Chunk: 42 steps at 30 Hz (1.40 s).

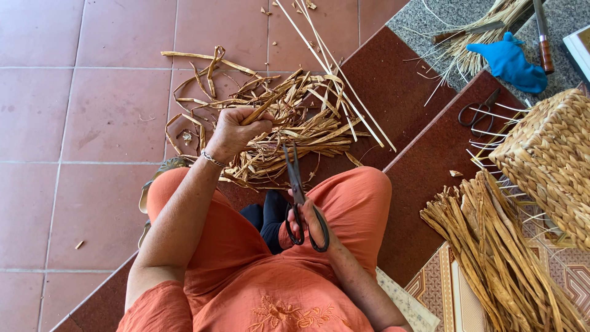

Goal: The person sits on the floor and uses shears to trim and split dried plant strips. They repeatedly pick up strips, cut them, and place the trimmed pieces into a pile on the floor.

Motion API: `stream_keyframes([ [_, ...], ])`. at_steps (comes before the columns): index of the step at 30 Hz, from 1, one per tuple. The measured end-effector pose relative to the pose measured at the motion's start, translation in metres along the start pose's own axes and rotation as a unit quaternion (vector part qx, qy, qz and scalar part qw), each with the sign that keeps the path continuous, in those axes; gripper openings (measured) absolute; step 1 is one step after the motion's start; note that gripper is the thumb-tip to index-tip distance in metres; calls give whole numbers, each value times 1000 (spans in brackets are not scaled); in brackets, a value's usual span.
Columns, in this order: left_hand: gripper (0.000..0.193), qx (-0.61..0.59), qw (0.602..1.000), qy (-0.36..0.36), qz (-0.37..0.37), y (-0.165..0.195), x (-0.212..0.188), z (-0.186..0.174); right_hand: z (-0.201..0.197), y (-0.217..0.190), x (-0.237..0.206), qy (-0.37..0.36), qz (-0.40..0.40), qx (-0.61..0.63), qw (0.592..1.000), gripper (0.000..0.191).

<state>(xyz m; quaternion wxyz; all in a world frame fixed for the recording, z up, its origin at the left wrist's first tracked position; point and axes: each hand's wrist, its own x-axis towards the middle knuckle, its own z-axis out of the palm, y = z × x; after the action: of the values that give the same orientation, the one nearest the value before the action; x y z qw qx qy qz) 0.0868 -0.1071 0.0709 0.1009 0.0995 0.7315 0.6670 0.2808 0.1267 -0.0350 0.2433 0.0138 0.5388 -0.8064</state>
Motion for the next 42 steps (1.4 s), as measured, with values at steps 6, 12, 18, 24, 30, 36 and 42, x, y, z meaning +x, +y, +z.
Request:
stream_keyframes([
  [6,17,17,999,-30,-38,-5,-1,1,7,-17,12,-51,-89,38,994,91],
  [12,19,23,998,-47,-40,-3,-2,3,15,-46,25,11,-88,6,996,84],
  [18,19,-6,999,-36,-26,1,1,1,20,-54,30,97,-163,-79,979,76],
  [24,28,-12,1000,-1,16,18,2,-2,-50,-68,-10,184,-194,-153,951,64],
  [30,45,-24,999,20,42,35,4,2,-156,-59,-73,493,-148,-470,717,55],
  [36,45,-104,993,-14,62,50,1,28,-200,5,-103,527,67,-572,626,77],
  [42,34,-54,991,-21,124,55,-4,61,-199,61,-114,496,-8,-607,621,71],
])
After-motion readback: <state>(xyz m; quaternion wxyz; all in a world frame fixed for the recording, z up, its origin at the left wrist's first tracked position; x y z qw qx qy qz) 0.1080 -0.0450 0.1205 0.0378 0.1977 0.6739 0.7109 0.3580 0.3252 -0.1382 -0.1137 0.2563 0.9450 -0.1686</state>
